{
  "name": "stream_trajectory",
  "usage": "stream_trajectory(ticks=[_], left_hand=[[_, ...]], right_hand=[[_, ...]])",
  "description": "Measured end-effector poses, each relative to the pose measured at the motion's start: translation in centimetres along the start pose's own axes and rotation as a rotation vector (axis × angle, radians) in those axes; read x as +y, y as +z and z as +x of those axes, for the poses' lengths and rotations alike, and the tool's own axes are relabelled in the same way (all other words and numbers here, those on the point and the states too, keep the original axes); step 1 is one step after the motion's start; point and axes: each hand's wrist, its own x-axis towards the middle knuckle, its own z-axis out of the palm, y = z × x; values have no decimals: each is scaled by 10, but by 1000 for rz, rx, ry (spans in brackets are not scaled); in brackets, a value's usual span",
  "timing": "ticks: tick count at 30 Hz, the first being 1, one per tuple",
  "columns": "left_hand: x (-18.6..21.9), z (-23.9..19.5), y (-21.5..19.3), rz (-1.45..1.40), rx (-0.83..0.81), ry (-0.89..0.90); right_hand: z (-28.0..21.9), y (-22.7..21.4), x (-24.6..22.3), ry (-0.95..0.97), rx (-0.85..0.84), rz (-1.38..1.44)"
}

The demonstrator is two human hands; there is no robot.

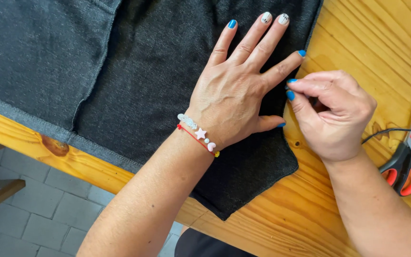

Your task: Smoothing, marking, and cutting fabric for a pair of shorts on a wooden table

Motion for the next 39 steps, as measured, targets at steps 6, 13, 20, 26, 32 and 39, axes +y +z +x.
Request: stream_trajectory(ticks=[6,13,20,26,32,39], left_hand=[[0,0,1,-4,10,4],[0,0,3,1,17,4],[0,0,2,12,-1,7],[0,-1,2,19,9,10],[0,-1,3,21,6,8],[-1,-1,3,18,2,9]], right_hand=[[-1,-1,2,-30,-23,12],[-1,-3,-1,-57,-50,65],[-6,-2,3,-66,-38,41],[-6,-1,4,-88,-36,28],[-6,-1,4,-95,-46,8],[-2,-5,-1,-88,-127,61]])
